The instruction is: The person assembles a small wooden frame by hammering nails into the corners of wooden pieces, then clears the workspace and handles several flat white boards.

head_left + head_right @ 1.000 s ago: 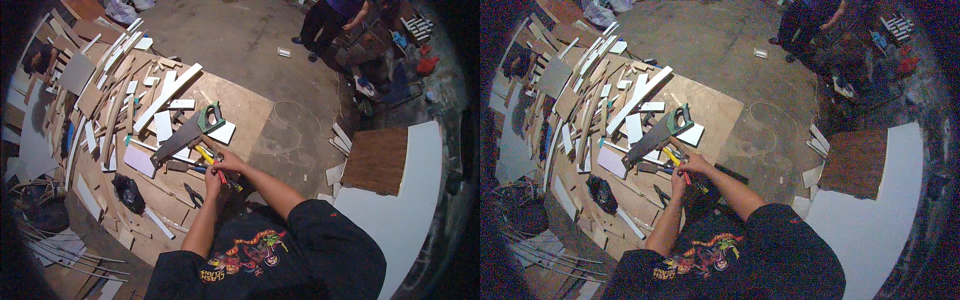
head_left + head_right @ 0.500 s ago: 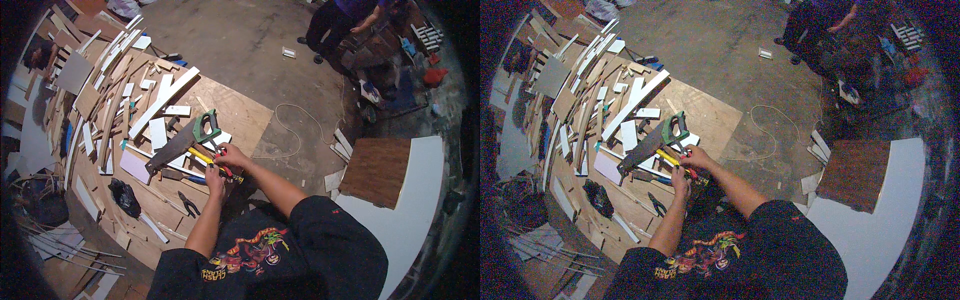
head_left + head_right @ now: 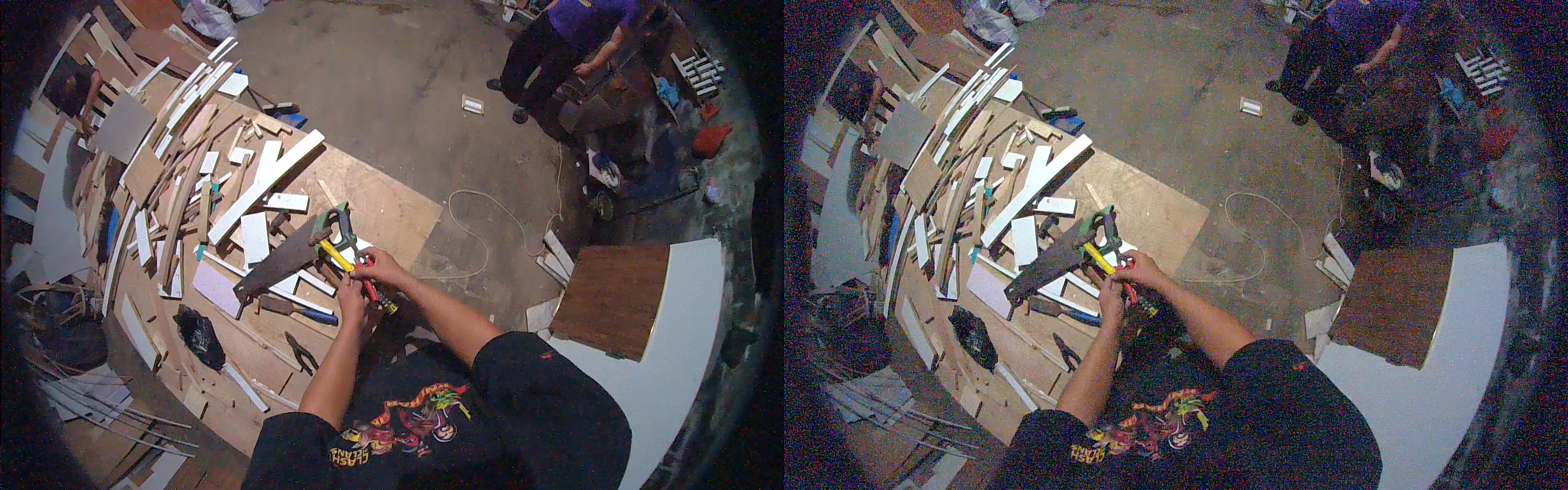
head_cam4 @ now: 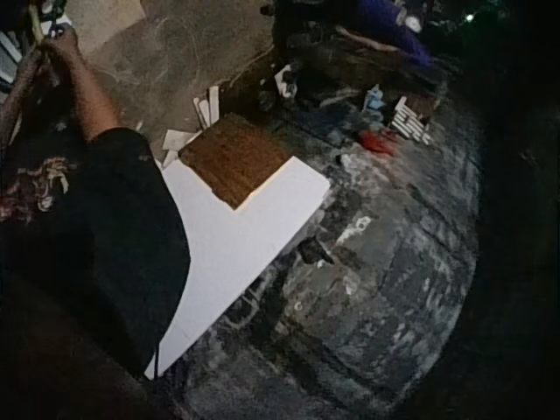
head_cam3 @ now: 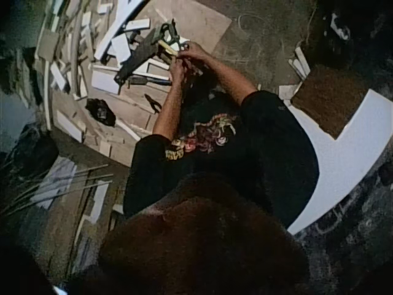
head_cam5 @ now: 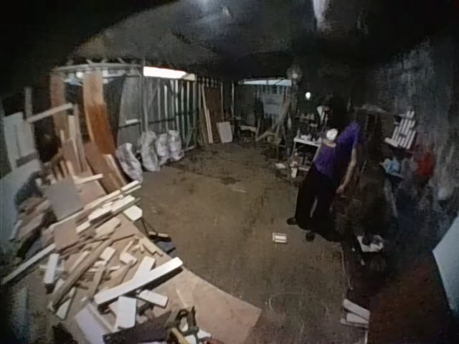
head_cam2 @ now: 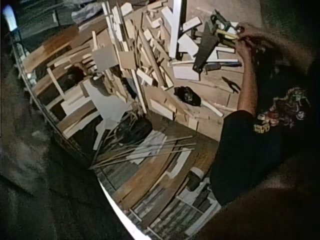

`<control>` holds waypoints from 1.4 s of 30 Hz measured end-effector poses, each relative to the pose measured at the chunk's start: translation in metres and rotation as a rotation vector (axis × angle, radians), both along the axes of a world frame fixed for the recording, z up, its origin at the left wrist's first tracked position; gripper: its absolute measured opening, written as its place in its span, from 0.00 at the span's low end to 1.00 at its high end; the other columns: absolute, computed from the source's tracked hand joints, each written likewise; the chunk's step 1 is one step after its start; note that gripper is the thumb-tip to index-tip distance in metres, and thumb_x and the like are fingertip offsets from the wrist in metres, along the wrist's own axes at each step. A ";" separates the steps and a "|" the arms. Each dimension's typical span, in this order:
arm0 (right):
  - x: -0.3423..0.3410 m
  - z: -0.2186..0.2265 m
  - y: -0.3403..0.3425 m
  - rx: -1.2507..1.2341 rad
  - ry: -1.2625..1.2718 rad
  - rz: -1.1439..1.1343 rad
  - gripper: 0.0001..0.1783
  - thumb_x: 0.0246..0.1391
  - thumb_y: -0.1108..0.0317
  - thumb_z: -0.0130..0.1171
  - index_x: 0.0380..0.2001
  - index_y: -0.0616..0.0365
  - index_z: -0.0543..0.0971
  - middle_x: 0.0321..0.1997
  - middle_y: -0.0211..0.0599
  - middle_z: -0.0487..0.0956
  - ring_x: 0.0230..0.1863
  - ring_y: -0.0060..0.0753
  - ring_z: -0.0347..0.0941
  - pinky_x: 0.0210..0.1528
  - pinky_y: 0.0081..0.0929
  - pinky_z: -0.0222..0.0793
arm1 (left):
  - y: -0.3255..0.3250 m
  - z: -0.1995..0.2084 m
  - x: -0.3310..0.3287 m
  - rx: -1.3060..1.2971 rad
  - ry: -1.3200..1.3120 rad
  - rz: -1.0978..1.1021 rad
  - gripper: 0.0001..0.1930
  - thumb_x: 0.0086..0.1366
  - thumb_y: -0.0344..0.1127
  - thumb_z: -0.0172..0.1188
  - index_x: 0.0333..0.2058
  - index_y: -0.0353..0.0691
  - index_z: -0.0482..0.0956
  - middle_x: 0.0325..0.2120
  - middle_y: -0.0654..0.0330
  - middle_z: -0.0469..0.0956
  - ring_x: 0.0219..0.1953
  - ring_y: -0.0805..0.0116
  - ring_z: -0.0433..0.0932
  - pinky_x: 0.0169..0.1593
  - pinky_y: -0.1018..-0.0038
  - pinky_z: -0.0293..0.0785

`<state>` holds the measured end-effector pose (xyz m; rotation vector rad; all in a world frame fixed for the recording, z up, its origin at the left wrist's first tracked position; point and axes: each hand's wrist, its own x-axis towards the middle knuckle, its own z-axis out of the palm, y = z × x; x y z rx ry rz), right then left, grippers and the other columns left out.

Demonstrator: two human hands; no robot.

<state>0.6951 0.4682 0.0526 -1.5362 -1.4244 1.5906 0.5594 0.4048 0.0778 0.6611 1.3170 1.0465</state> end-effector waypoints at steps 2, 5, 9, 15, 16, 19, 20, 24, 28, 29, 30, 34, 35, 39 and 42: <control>0.006 -0.016 0.010 0.031 0.035 -0.015 0.39 0.40 0.56 0.79 0.53 0.64 0.76 0.38 0.34 0.78 0.37 0.24 0.75 0.38 0.26 0.75 | 0.005 -0.008 0.010 0.057 -0.020 0.039 0.16 0.69 0.26 0.47 0.53 0.34 0.74 0.42 0.57 0.78 0.42 0.71 0.78 0.42 0.74 0.76; -0.004 -0.014 0.009 0.000 0.091 -0.007 0.39 0.40 0.55 0.79 0.53 0.65 0.75 0.38 0.35 0.79 0.38 0.26 0.75 0.41 0.26 0.75 | 0.003 0.008 -0.003 0.157 0.189 -0.035 0.14 0.72 0.29 0.48 0.52 0.33 0.74 0.41 0.57 0.78 0.42 0.71 0.78 0.44 0.75 0.75; -0.027 0.010 -0.001 -0.056 0.044 0.113 0.43 0.37 0.45 0.79 0.50 0.66 0.76 0.35 0.37 0.79 0.35 0.27 0.73 0.38 0.28 0.72 | -0.016 -0.012 -0.018 0.062 -0.004 0.175 0.12 0.72 0.25 0.45 0.50 0.31 0.73 0.42 0.59 0.76 0.44 0.72 0.76 0.49 0.75 0.73; -0.091 0.015 -0.038 0.109 0.117 0.238 0.45 0.36 0.43 0.79 0.50 0.67 0.76 0.34 0.37 0.78 0.35 0.28 0.74 0.38 0.29 0.72 | -0.080 -0.047 -0.072 0.076 -0.033 0.415 0.21 0.68 0.23 0.46 0.59 0.31 0.70 0.45 0.58 0.78 0.44 0.72 0.77 0.47 0.77 0.75; -0.101 0.019 -0.042 0.020 0.083 0.308 0.46 0.35 0.42 0.79 0.50 0.67 0.76 0.34 0.39 0.79 0.35 0.29 0.75 0.39 0.30 0.72 | -0.090 -0.042 -0.080 0.055 0.049 0.461 0.20 0.68 0.23 0.46 0.58 0.31 0.70 0.45 0.58 0.78 0.44 0.71 0.77 0.47 0.76 0.75; -0.136 0.012 -0.058 0.013 -0.025 0.402 0.46 0.35 0.41 0.78 0.47 0.68 0.76 0.37 0.46 0.81 0.38 0.37 0.78 0.41 0.34 0.74 | -0.111 -0.019 -0.099 -0.091 0.132 0.573 0.20 0.69 0.24 0.45 0.58 0.29 0.72 0.45 0.57 0.78 0.44 0.68 0.77 0.49 0.73 0.74; -0.145 0.007 -0.064 0.015 -0.075 0.446 0.46 0.36 0.38 0.76 0.46 0.68 0.76 0.38 0.49 0.81 0.40 0.41 0.79 0.42 0.37 0.74 | -0.119 -0.024 -0.110 -0.035 0.257 0.578 0.20 0.70 0.25 0.45 0.59 0.29 0.71 0.45 0.56 0.78 0.45 0.67 0.77 0.50 0.72 0.74; -0.191 0.006 -0.088 0.112 -0.333 0.514 0.45 0.37 0.36 0.71 0.44 0.67 0.75 0.41 0.59 0.81 0.44 0.55 0.80 0.46 0.44 0.74 | -0.144 -0.010 -0.147 -0.135 0.401 0.652 0.19 0.74 0.33 0.46 0.58 0.30 0.72 0.44 0.55 0.78 0.45 0.66 0.75 0.51 0.70 0.72; -0.216 0.004 -0.095 0.079 -0.465 0.522 0.44 0.42 0.42 0.69 0.52 0.68 0.71 0.49 0.64 0.76 0.50 0.63 0.77 0.54 0.54 0.73 | -0.168 -0.030 -0.187 -0.103 0.593 0.638 0.15 0.75 0.36 0.48 0.51 0.32 0.77 0.39 0.52 0.81 0.41 0.62 0.78 0.48 0.68 0.73; -0.221 0.000 -0.101 0.083 -0.497 0.458 0.42 0.43 0.43 0.69 0.51 0.68 0.72 0.50 0.66 0.75 0.51 0.66 0.76 0.53 0.55 0.73 | -0.174 -0.036 -0.197 -0.086 0.659 0.577 0.15 0.75 0.35 0.48 0.50 0.32 0.77 0.39 0.51 0.81 0.41 0.59 0.79 0.48 0.67 0.73; -0.228 0.012 -0.104 0.109 -0.526 0.429 0.37 0.45 0.46 0.68 0.47 0.69 0.74 0.50 0.68 0.72 0.52 0.68 0.73 0.53 0.56 0.73 | -0.179 -0.044 -0.207 -0.090 0.669 0.566 0.15 0.74 0.36 0.51 0.51 0.33 0.77 0.40 0.49 0.82 0.41 0.56 0.80 0.48 0.65 0.73; -0.241 0.018 -0.109 0.341 -0.700 0.398 0.37 0.43 0.44 0.70 0.46 0.65 0.76 0.47 0.59 0.73 0.52 0.60 0.73 0.53 0.50 0.72 | -0.194 -0.068 -0.229 -0.151 0.678 0.557 0.16 0.72 0.39 0.55 0.50 0.32 0.76 0.36 0.49 0.81 0.39 0.57 0.79 0.46 0.66 0.74; -0.245 0.011 -0.111 0.342 -0.708 0.399 0.37 0.43 0.44 0.70 0.46 0.65 0.76 0.47 0.59 0.73 0.52 0.60 0.73 0.53 0.50 0.72 | -0.196 -0.071 -0.234 -0.170 0.681 0.543 0.17 0.71 0.40 0.57 0.50 0.32 0.76 0.34 0.51 0.80 0.36 0.60 0.79 0.43 0.66 0.74; -0.265 0.012 -0.115 0.365 -0.681 0.533 0.33 0.46 0.49 0.69 0.48 0.64 0.76 0.50 0.57 0.72 0.52 0.59 0.73 0.51 0.48 0.74 | -0.188 -0.061 -0.240 -0.249 0.490 0.556 0.17 0.70 0.42 0.59 0.45 0.33 0.75 0.26 0.57 0.77 0.25 0.68 0.77 0.33 0.70 0.74; -0.278 0.020 -0.120 0.266 -0.557 0.434 0.29 0.52 0.56 0.66 0.52 0.63 0.75 0.49 0.54 0.75 0.52 0.57 0.75 0.51 0.48 0.74 | -0.182 -0.045 -0.247 -0.279 0.222 0.583 0.15 0.70 0.42 0.60 0.43 0.34 0.75 0.25 0.59 0.78 0.23 0.71 0.76 0.31 0.72 0.73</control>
